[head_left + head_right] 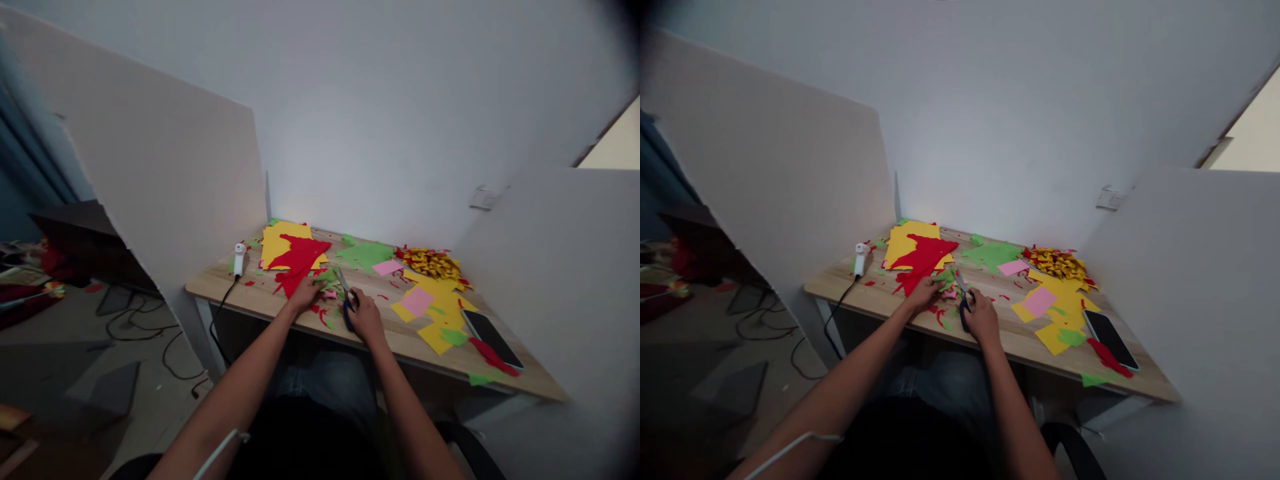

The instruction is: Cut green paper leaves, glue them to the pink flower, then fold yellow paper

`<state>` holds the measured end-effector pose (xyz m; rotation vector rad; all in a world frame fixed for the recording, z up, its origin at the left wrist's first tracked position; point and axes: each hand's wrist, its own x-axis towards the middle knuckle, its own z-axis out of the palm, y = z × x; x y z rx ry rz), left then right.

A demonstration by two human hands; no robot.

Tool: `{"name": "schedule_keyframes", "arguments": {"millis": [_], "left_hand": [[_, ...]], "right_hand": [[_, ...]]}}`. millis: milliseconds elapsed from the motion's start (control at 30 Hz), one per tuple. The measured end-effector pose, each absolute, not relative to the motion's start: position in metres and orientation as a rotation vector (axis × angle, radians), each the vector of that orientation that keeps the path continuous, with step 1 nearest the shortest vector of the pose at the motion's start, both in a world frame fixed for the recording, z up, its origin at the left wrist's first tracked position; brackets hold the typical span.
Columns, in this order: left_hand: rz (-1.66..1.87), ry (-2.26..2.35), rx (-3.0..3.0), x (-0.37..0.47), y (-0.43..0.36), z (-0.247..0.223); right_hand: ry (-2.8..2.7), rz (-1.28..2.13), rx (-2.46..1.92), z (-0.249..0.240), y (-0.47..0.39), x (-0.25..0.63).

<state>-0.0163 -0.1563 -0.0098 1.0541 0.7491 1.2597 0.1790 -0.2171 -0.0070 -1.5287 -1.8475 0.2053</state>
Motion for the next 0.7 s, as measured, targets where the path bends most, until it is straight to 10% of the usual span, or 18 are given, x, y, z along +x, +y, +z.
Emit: {"name": "schedule_keyframes", "arguments": {"millis": [700], "left_hand": [[1.222, 0.747, 1.042, -0.020, -0.160, -0.005]], "right_hand": [[-1.932, 0.179, -1.468, -0.014, -0.211, 0.184]]}}
